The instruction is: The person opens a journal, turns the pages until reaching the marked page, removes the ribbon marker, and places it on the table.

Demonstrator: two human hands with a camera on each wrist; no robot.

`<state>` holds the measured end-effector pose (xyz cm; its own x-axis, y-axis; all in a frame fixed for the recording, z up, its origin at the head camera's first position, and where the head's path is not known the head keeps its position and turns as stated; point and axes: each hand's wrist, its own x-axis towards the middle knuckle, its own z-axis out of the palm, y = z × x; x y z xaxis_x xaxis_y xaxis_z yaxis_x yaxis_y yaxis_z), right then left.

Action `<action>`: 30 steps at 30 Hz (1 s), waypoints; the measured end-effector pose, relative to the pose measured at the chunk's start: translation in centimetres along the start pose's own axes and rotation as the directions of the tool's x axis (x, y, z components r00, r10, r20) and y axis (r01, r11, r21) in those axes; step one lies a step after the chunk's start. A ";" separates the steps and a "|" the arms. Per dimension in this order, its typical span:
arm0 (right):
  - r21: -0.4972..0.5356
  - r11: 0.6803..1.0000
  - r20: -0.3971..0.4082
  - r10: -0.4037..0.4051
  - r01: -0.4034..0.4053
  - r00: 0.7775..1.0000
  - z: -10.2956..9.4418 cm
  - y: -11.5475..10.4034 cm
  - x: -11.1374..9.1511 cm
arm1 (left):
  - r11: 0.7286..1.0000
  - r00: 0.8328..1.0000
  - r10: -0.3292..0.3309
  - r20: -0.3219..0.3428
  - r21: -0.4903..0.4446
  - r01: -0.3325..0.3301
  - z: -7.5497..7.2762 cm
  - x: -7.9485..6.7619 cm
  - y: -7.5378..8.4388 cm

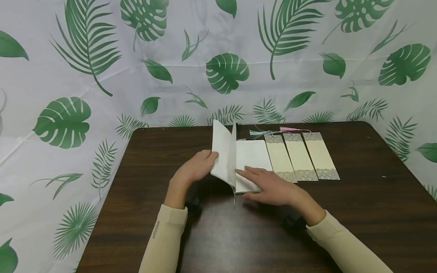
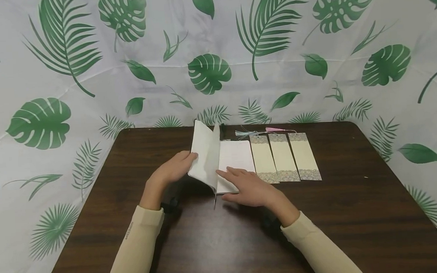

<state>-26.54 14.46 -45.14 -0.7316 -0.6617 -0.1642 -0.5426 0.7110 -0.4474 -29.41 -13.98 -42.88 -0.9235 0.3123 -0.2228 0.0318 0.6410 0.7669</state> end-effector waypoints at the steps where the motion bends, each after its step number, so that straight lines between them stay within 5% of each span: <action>1: 0.005 1.000 0.003 -0.004 0.004 1.000 0.1 -0.1 0.1 | 1.000 1.000 0.003 -0.003 0.000 -0.003 0.0 0.0 0.0; 14: 0.032 0.998 0.003 -0.055 0.055 0.998 1.0 -1.2 0.0 | 1.000 1.000 -0.013 0.014 -0.021 0.013 0.2 -0.3 0.1; 30: 0.036 0.999 0.013 -0.027 0.027 1.000 1.0 -0.7 0.2 | 0.999 1.000 0.027 -0.015 -0.036 -0.027 0.0 0.0 -0.3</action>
<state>-25.90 13.61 -45.80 -0.7113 -0.6837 -0.1631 -0.5465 0.6840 -0.4832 -29.40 -14.15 -43.10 -0.9278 0.3191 -0.1934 0.0432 0.6067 0.7937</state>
